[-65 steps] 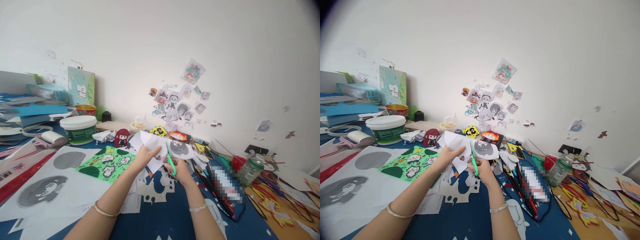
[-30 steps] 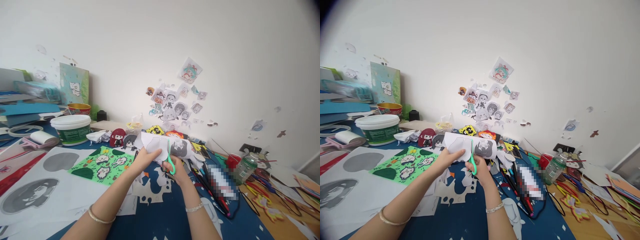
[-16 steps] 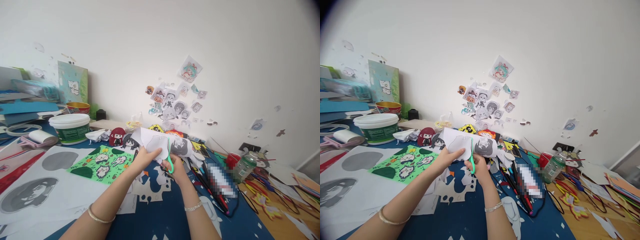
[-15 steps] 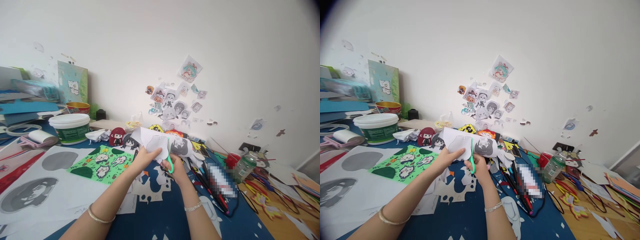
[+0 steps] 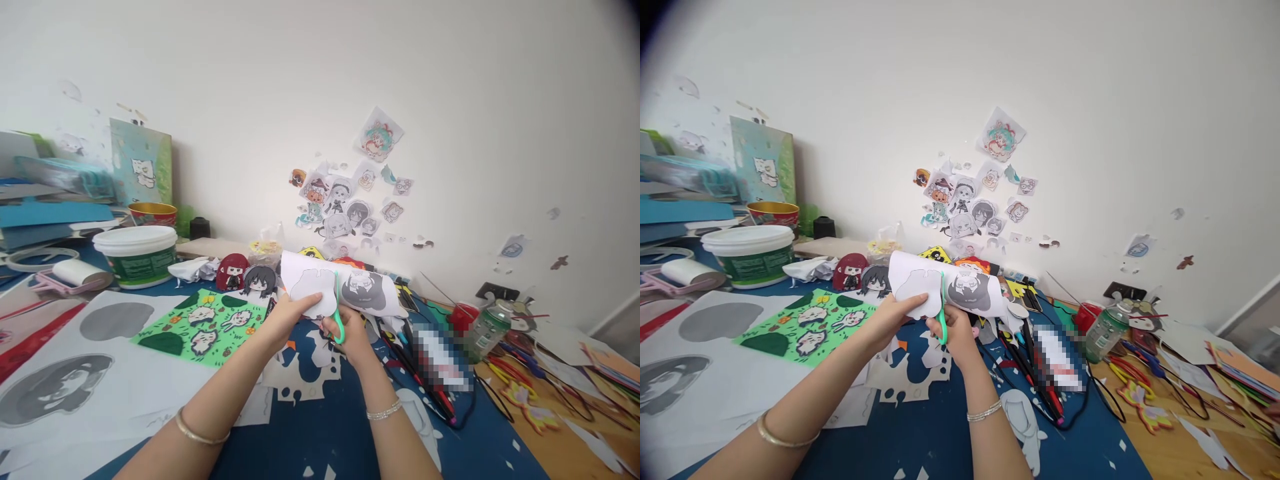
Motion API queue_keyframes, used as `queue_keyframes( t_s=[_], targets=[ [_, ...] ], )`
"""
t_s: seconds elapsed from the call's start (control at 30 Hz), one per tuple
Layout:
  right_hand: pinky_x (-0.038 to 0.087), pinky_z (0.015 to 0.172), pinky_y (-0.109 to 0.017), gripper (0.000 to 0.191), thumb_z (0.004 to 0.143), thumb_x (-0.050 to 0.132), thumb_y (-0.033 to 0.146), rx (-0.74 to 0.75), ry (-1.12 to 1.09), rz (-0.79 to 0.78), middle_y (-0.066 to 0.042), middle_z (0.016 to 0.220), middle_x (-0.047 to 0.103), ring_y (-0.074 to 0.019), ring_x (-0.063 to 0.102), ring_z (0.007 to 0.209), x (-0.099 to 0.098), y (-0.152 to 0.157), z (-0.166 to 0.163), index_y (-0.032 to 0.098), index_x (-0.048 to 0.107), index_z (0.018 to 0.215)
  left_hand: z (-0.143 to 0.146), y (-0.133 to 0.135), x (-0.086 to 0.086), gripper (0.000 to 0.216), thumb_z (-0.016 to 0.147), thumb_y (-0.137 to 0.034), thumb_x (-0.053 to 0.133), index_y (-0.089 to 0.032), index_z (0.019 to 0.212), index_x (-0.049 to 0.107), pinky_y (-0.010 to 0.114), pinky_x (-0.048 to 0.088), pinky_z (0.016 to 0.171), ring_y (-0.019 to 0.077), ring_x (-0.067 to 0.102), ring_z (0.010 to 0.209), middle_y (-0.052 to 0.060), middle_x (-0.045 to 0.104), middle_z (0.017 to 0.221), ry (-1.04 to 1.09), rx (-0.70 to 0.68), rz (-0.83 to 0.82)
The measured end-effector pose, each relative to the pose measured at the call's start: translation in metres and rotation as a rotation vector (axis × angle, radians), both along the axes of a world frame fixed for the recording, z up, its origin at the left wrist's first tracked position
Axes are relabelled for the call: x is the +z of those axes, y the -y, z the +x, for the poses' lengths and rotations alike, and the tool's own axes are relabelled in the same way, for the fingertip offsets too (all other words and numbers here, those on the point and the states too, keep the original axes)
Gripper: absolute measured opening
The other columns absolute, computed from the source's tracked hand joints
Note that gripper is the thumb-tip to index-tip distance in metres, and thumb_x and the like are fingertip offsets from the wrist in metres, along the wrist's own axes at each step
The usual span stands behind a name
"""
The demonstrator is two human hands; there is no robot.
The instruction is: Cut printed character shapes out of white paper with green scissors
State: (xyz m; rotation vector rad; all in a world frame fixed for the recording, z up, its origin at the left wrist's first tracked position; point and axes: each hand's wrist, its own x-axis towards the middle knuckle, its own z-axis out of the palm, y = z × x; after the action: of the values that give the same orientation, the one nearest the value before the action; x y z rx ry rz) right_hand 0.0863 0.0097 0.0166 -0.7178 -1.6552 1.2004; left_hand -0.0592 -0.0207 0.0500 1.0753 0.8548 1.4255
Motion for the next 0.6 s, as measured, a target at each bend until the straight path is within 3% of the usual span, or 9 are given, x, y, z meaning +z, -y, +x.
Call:
queue_keyframes(
  t_s=[0.13, 0.43, 0.6],
  targets=[
    [0.038, 0.050, -0.024, 0.018, 0.066, 0.065, 0.031, -0.005, 0.001, 0.011, 0.002, 0.056, 0.052, -0.0112, 0.045, 0.051, 0.003, 0.001, 0.000, 0.015, 0.059, 0.072, 0.002, 0.001, 0.003, 0.046, 0.067, -0.030, 0.066, -0.014, 0.108, 0.054, 0.029, 0.052, 0.065, 0.0216, 0.062, 0.084, 0.011, 0.064, 0.101, 0.036, -0.016, -0.035],
    [0.039, 0.052, -0.026, 0.022, 0.064, 0.066, 0.033, -0.019, -0.012, -0.008, 0.001, 0.057, 0.053, -0.0120, 0.046, 0.053, 0.014, 0.009, -0.001, 0.015, 0.061, 0.076, -0.007, 0.002, 0.008, 0.046, 0.071, -0.040, 0.060, -0.016, 0.110, 0.054, 0.030, 0.051, 0.074, 0.0264, 0.055, 0.103, 0.012, 0.056, 0.119, 0.018, -0.090, -0.006],
    [0.038, 0.049, -0.024, 0.021, 0.062, 0.066, 0.033, -0.003, 0.032, -0.002, 0.001, 0.055, 0.053, -0.0120, 0.046, 0.052, 0.014, 0.009, 0.001, 0.015, 0.061, 0.070, -0.012, -0.002, 0.007, 0.051, 0.068, -0.042, 0.064, -0.016, 0.110, 0.054, 0.030, 0.052, 0.074, 0.0264, 0.058, 0.099, 0.013, 0.059, 0.115, 0.029, 0.073, -0.014]
  ],
)
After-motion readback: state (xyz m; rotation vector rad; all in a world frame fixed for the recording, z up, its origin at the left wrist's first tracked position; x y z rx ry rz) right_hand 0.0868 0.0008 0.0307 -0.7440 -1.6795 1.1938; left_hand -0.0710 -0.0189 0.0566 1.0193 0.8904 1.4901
